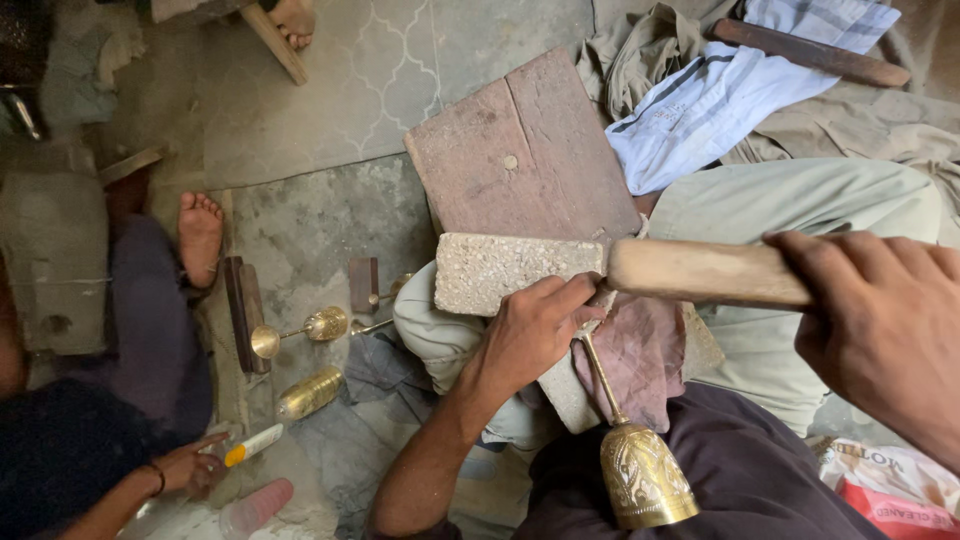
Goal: The person sits on the floor and uses a hammer and chisel to shape a brass lamp base. They repeatedly strike the chisel against the metal while holding the lamp steady on a wooden block.
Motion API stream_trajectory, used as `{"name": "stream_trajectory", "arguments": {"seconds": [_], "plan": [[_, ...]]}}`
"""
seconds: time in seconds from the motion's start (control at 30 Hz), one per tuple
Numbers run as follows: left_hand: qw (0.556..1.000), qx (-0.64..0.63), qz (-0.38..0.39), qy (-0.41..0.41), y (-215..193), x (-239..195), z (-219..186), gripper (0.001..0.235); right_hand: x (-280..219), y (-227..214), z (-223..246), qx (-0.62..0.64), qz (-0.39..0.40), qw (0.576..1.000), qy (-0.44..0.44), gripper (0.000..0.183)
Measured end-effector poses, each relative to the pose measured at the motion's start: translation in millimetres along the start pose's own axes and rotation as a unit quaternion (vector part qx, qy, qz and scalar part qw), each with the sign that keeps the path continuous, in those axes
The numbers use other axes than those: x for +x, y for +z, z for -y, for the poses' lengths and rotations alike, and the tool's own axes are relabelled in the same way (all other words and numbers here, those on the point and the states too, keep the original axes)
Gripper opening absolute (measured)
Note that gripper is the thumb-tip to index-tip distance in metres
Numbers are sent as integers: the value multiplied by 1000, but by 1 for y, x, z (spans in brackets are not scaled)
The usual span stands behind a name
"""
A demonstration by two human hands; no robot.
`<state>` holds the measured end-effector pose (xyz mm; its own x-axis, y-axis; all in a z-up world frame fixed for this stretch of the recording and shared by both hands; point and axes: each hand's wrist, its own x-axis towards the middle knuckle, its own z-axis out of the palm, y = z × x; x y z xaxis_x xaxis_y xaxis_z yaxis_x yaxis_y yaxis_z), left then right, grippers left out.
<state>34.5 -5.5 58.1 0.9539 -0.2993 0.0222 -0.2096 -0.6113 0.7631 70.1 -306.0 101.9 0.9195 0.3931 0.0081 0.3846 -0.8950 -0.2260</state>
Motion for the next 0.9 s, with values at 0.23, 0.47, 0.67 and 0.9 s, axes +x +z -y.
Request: {"name": "stream_trajectory", "arguments": {"seconds": [0.23, 0.47, 0.67, 0.9], "plan": [[1000, 8, 2, 16, 1, -5, 4, 35, 4, -9, 7, 106, -38, 993, 41, 61], [998, 8, -58, 14, 9, -14, 11, 35, 11, -1, 5, 1, -31, 999, -43, 62], [998, -28, -50, -7, 13, -16, 20, 36, 15, 4, 9, 464, 41, 866, 183, 54], [996, -30, -77, 19, 17, -16, 28, 32, 20, -1, 6, 200, -25, 979, 30, 50]]}}
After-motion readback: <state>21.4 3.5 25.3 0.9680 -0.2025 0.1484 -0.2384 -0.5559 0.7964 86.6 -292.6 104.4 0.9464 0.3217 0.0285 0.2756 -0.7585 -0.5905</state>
